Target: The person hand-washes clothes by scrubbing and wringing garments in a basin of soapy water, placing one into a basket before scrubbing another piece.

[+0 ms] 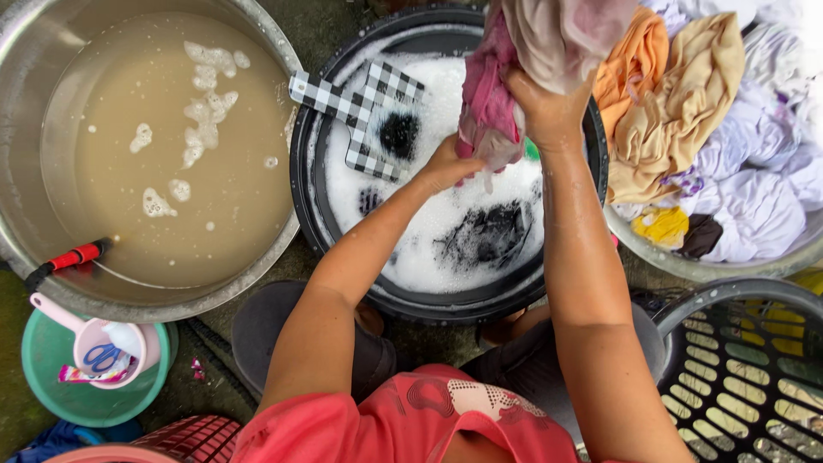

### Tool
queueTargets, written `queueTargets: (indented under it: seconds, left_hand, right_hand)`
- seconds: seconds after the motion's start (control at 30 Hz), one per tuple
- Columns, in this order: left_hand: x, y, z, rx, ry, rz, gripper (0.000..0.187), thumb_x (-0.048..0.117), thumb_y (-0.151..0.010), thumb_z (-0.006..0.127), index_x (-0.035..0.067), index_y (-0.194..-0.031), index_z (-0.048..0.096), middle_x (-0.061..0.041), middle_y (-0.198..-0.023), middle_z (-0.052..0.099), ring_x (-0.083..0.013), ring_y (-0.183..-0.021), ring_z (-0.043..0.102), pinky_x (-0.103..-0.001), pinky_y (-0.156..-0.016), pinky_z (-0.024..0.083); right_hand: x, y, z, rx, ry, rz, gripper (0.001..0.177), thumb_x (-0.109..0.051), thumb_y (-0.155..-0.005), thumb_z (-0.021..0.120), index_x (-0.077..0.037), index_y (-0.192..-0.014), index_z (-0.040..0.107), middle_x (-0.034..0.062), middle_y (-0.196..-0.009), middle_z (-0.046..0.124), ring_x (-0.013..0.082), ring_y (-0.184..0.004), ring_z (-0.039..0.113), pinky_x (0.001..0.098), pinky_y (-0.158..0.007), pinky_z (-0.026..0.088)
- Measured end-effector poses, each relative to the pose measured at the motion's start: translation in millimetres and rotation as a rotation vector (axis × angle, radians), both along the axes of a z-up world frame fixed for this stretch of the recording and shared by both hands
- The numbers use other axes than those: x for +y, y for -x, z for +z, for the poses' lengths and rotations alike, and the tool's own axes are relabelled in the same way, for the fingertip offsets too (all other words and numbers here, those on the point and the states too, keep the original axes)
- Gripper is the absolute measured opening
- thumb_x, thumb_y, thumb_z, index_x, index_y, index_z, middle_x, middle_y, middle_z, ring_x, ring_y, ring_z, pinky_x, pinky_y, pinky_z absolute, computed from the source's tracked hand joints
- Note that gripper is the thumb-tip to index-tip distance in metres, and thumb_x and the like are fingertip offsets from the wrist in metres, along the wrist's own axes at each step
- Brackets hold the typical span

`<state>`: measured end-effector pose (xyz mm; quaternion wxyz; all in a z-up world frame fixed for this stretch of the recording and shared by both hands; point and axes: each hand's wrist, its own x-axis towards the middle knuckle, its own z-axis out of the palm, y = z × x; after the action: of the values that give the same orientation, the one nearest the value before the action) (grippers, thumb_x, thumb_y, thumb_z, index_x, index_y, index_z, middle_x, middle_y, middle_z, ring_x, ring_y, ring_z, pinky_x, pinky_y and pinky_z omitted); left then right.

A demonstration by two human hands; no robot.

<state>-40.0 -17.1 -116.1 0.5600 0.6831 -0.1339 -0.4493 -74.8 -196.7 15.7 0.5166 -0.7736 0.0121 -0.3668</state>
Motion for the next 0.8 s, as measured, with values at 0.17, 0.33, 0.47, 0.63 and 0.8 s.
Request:
queueTargets:
  seconds: [0.17, 0.33, 0.47, 0.63, 0.8]
  left_hand:
    - [14.3, -32.8, 13.6, 0.681, 0.796, 0.005, 0.073, 0.022, -0.085, 0.061, -0.005, -0.148, 0.038, -0.026, -0.142, 0.058, -0.0421, -0.128, 0.061, -0.054, -0.115, 0.052]
    - [23.6, -54.0, 83.5, 0.427, 1.036, 0.050, 0.099, 0.063, -0.087, 0.063, 0.020, -0.159, 0.010, -0.018, -0.155, 0.037, -0.0364, -0.142, 0.044, -0.058, -0.117, 0.045]
    - [10.5, -66.6, 81.9, 0.213, 0.927, 0.144, 0.122, 0.081, -0.077, 0.060, 0.017, -0.162, 0.000, -0.020, -0.159, 0.032, -0.0361, -0.147, 0.041, -0.055, -0.114, 0.048]
    - [3.4, -61.5, 48.0, 0.240, 0.855, 0.214, 0.110, 0.073, -0.090, 0.061, 0.002, -0.162, 0.019, -0.027, -0.153, 0.044, -0.0364, -0.140, 0.053, -0.049, -0.113, 0.055]
    - [6.1, -65.1, 46.3, 0.145, 0.863, 0.512, 0.081, 0.055, -0.106, 0.055, -0.003, -0.158, 0.034, -0.020, -0.146, 0.054, -0.0235, -0.128, 0.061, -0.037, -0.107, 0.055]
  right_hand:
    - [-18.4, 14.1, 0.1, 0.097, 0.067, 0.019, 0.065, -0.011, -0.087, 0.084, 0.004, -0.142, 0.050, 0.0108, -0.134, 0.057, 0.0268, -0.128, 0.057, 0.0373, -0.116, 0.045]
    - [-3.8, 8.8, 19.0, 0.224, -0.007, 0.008, 0.060, -0.015, -0.082, 0.085, 0.000, -0.133, 0.057, 0.0090, -0.126, 0.064, 0.0258, -0.117, 0.066, 0.0360, -0.109, 0.054]
    - [29.4, -0.2, 30.6, 0.337, -0.151, 0.196, 0.062, -0.023, -0.077, 0.090, -0.005, -0.130, 0.063, 0.0082, -0.127, 0.068, 0.0229, -0.117, 0.069, 0.0353, -0.113, 0.054]
    - [53.3, -6.0, 33.1, 0.480, -0.066, 0.268, 0.065, -0.026, -0.073, 0.088, -0.003, -0.129, 0.063, 0.0088, -0.122, 0.070, 0.0225, -0.113, 0.069, 0.0333, -0.104, 0.053]
    - [69.0, -11.0, 14.3, 0.437, -0.116, 0.240, 0.058, -0.024, -0.078, 0.087, 0.000, -0.127, 0.066, 0.0110, -0.121, 0.075, 0.0216, -0.110, 0.072, 0.0311, -0.098, 0.056]
